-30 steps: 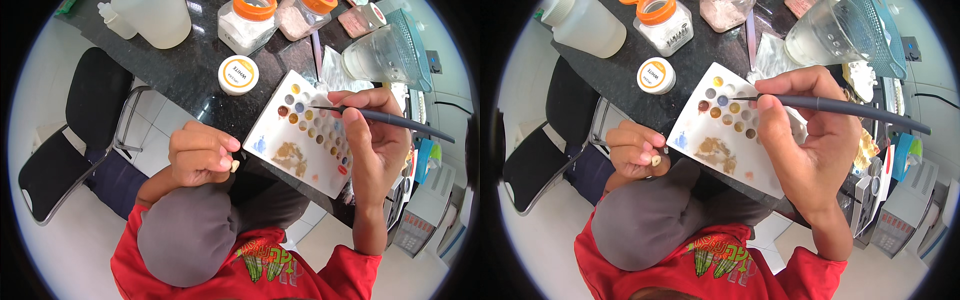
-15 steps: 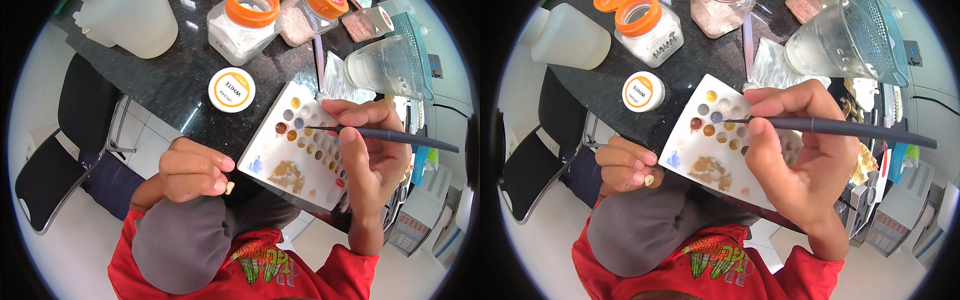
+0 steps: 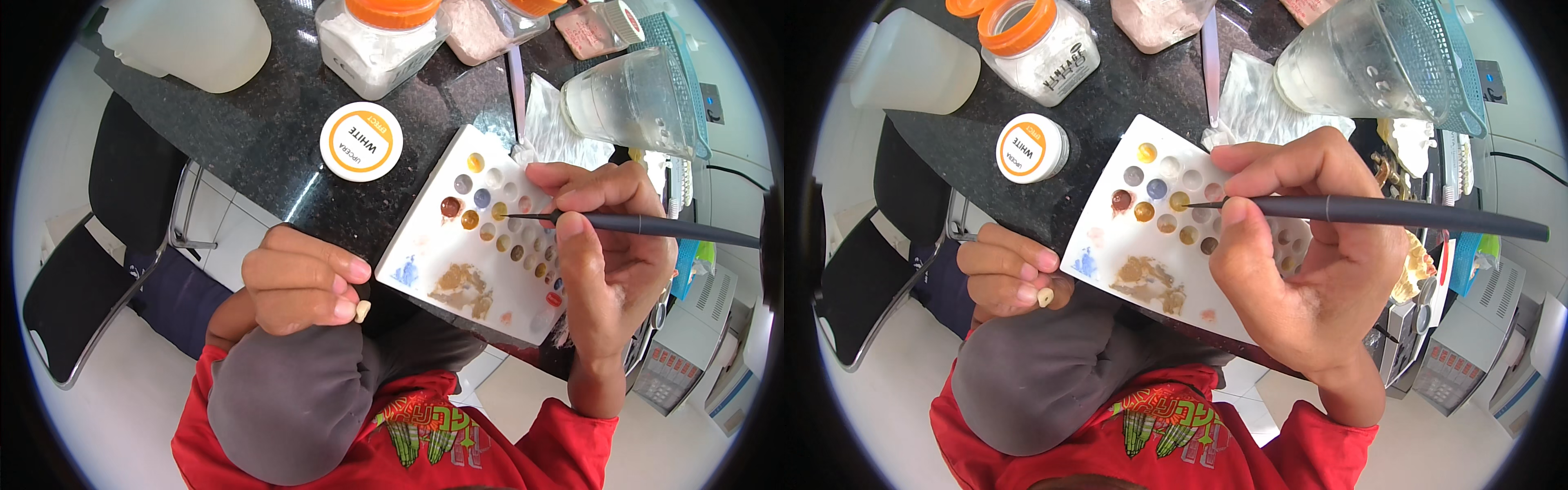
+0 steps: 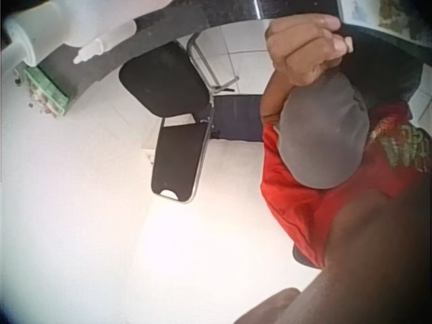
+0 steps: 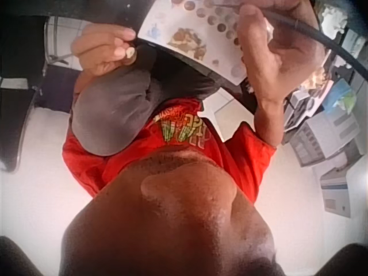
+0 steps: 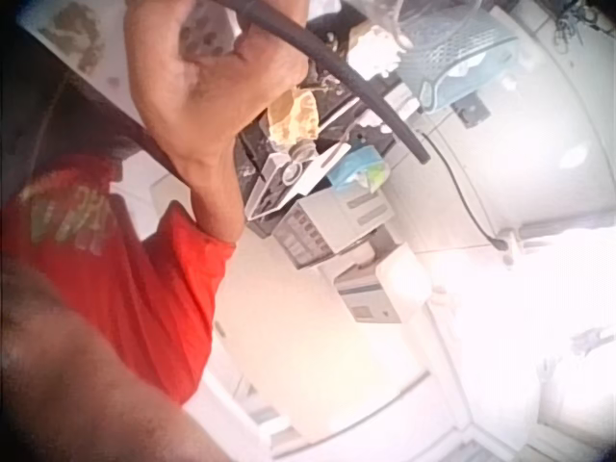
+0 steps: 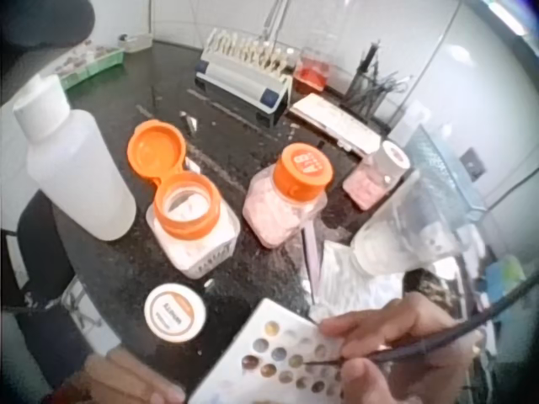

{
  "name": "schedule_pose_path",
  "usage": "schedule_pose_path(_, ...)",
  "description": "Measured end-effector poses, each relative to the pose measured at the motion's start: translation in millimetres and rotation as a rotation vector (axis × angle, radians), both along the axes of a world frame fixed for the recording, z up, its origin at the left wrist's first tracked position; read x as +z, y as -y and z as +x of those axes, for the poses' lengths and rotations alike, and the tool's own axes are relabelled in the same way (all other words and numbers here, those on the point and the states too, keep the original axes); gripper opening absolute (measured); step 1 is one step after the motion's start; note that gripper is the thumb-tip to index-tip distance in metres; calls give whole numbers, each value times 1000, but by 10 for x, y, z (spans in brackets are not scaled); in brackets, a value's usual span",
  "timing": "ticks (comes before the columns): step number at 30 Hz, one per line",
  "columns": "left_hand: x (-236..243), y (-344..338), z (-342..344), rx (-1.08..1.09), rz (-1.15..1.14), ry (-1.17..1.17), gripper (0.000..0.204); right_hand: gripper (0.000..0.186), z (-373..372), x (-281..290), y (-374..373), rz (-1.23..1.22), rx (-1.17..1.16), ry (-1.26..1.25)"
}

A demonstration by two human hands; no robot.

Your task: The person paints the surface of a dental prosthetic piece using a small brush dipped in various pigments on a palette, then picks up a second prosthetic piece to compare them.

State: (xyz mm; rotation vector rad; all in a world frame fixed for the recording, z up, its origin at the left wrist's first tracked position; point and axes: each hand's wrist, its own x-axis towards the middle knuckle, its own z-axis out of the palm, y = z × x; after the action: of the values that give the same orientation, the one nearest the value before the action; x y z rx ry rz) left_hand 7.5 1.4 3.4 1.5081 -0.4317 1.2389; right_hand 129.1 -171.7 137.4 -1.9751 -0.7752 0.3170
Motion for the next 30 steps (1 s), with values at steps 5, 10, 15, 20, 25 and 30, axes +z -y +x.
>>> schedule_pose_path(5, 4, -2, -8, 4, 18, 0, 23, 11, -11, 3, -7, 12, 3, 2)
schedule_pose_path(10, -19, -33, 12, -19, 51, 32, 22, 10, -16, 6, -7, 10, 4, 3)
schedule_pose_path(15, 5, -9, -14, 1, 32, -11, 22, 10, -22, 5, -13, 0, 2, 6)
schedule_pose_path(20, 13, -2, -17, 6, 20, -26, 23, 11, -21, 4, -19, 11, -9, -5)
schedule_pose_path(25, 22, 13, -4, 5, 13, -19, 25, 13, -22, 8, -4, 13, -19, -8)
schedule_pose_path(30, -1, -19, -7, -31, 23, 5, 18, 19, -27, 46, 7, 34, -65, -50)
